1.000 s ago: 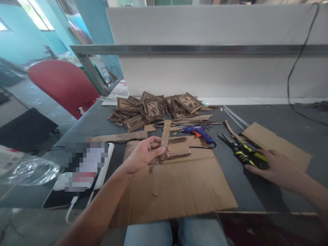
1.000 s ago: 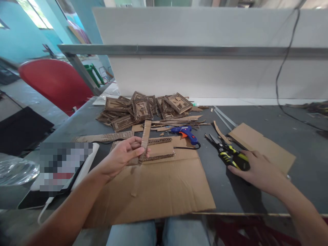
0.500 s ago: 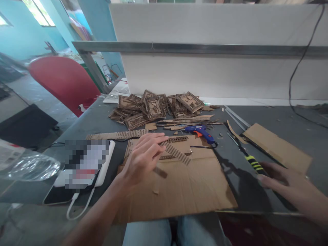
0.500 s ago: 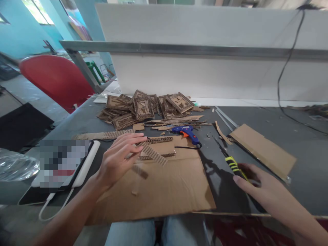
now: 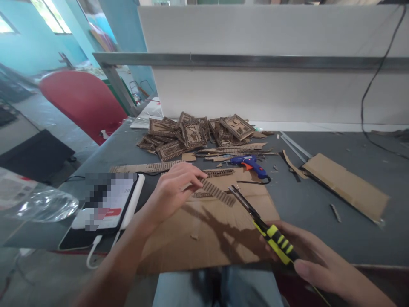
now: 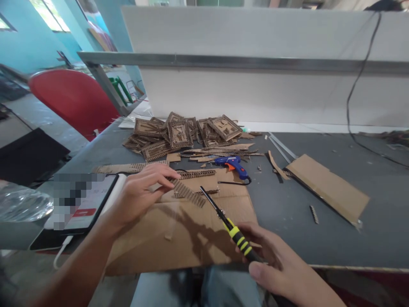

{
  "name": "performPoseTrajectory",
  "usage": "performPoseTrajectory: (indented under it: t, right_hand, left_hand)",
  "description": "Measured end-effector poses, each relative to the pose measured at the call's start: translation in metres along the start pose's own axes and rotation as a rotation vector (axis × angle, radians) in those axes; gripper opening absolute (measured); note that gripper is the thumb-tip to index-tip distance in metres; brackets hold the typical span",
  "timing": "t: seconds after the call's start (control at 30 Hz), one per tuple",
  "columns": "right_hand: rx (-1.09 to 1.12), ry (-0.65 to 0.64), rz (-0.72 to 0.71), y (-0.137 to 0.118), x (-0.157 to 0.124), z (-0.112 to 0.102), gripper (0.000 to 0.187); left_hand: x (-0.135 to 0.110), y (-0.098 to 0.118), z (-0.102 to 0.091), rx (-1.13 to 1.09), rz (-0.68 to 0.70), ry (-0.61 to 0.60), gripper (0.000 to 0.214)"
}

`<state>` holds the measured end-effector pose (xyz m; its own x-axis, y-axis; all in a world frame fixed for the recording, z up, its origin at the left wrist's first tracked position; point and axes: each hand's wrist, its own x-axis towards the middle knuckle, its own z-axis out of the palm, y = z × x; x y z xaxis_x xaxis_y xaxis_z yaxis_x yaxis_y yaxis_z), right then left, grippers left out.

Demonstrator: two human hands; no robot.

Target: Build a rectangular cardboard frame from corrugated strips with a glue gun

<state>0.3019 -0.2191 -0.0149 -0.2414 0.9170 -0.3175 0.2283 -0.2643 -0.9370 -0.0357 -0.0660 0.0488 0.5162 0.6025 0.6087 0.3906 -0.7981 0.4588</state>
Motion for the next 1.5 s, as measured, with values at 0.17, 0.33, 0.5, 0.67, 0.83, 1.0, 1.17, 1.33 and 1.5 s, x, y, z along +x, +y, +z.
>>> performPoseTrajectory:
  t: [0.17,0.33,0.5,0.67,0.83,1.0,1.17,1.33,1.5]
  right_hand:
    - [0.016,-0.012,0.003,0.002,0.001,-0.003,0.075]
    - [-0.028,0.02,0.012,0.003,-0.003,0.001,0.072]
    - [0.005,0.021,0.032,-0.003,-0.001,0.005,0.07]
    - [-0.007,0.088,0.062,-0.014,0.0,0.011,0.076]
    - [0.084,0.072,0.068,-0.019,-0.003,0.022,0.074]
    - [0.256,0.05,0.038,-0.008,-0.009,0.034,0.066]
    - [0.375,0.005,0.005,0.001,-0.012,0.049,0.062]
    - [0.416,-0.001,-0.024,0.009,-0.008,0.063,0.061]
    - [0.491,-0.012,-0.09,0.014,-0.003,0.074,0.067]
  left_hand:
    - [0.001,-0.001,-0.006,0.016,-0.117,-0.021,0.012]
    - [0.005,0.001,0.0,-0.009,-0.117,-0.097,0.015]
    - [0.008,0.002,0.0,-0.013,-0.097,-0.129,0.016]
    - [0.008,0.0,0.002,0.046,-0.208,-0.089,0.032]
    - [-0.008,0.009,0.023,-0.116,-0.368,0.206,0.065]
    - [-0.03,0.035,0.052,-0.722,-0.771,0.476,0.035]
    - [-0.029,0.045,0.07,-1.206,-0.93,0.563,0.053]
    - [-0.023,0.051,0.07,-1.436,-0.817,0.391,0.052]
    - [-0.02,0.06,0.075,-1.576,-0.839,0.352,0.025]
